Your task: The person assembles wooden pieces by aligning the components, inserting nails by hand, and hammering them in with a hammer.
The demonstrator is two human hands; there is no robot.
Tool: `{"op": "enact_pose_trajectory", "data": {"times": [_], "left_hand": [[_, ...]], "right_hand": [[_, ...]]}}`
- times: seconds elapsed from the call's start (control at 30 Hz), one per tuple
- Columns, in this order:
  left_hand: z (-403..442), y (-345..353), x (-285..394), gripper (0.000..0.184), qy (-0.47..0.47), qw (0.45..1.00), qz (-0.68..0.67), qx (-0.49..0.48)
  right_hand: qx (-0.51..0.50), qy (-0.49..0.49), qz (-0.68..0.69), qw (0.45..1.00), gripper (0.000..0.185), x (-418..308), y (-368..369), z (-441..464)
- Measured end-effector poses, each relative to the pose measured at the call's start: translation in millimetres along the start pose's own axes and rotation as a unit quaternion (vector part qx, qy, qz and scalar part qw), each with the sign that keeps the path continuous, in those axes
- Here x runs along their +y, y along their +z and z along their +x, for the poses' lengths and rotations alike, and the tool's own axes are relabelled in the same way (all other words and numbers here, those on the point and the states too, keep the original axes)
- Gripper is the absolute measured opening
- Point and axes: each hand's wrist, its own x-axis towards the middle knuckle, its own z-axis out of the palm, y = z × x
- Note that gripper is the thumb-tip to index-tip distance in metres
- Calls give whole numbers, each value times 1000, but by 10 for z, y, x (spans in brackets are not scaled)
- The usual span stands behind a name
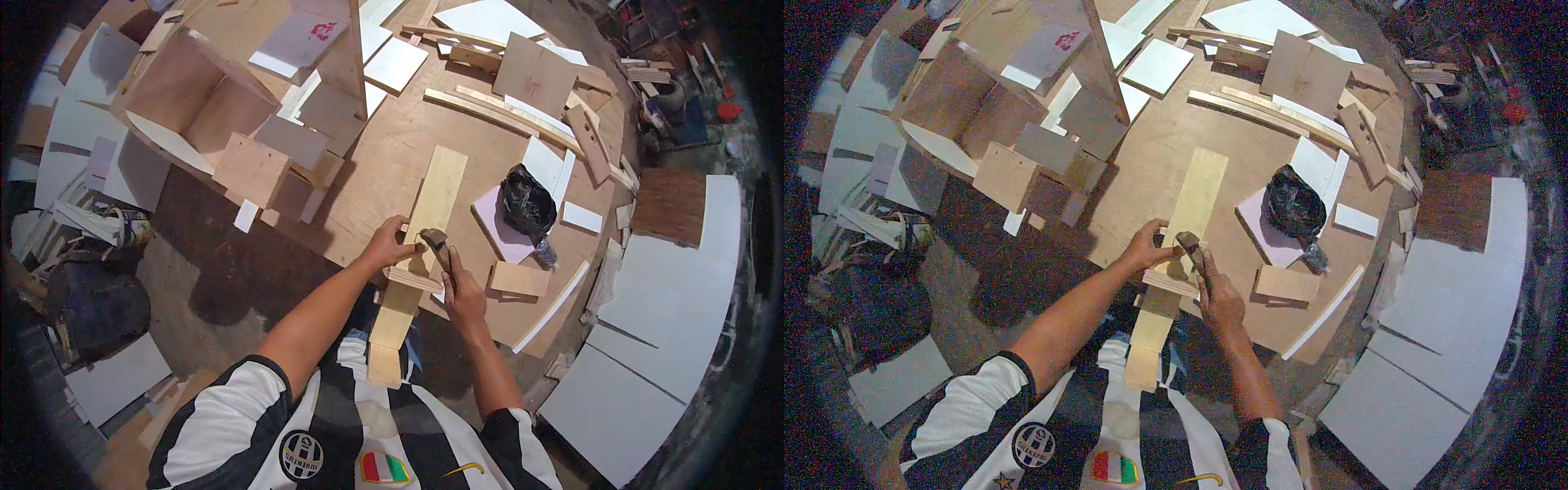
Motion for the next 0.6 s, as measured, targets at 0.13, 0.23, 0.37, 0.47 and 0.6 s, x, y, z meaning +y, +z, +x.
{"op": "enact_pose_trajectory", "data": {"times": [0.13,0.23,0.37,0.47,0.6], "left_hand": [[-57,-62,191,71,-53,997,-48,-13],[-28,-40,96,68,-32,999,-26,2],[10,5,6,68,5,1000,11,6],[-7,-11,49,70,-10,1000,-10,5],[-12,-19,80,70,-16,1000,12,-7]], "right_hand": [[43,-26,53,997,59,-53,-51,20],[42,-75,40,996,61,19,-5,59],[-52,-36,-60,996,62,143,-86,216],[-6,-83,53,995,61,212,-191,242],[-57,-61,140,987,73,388,-219,276]]}}
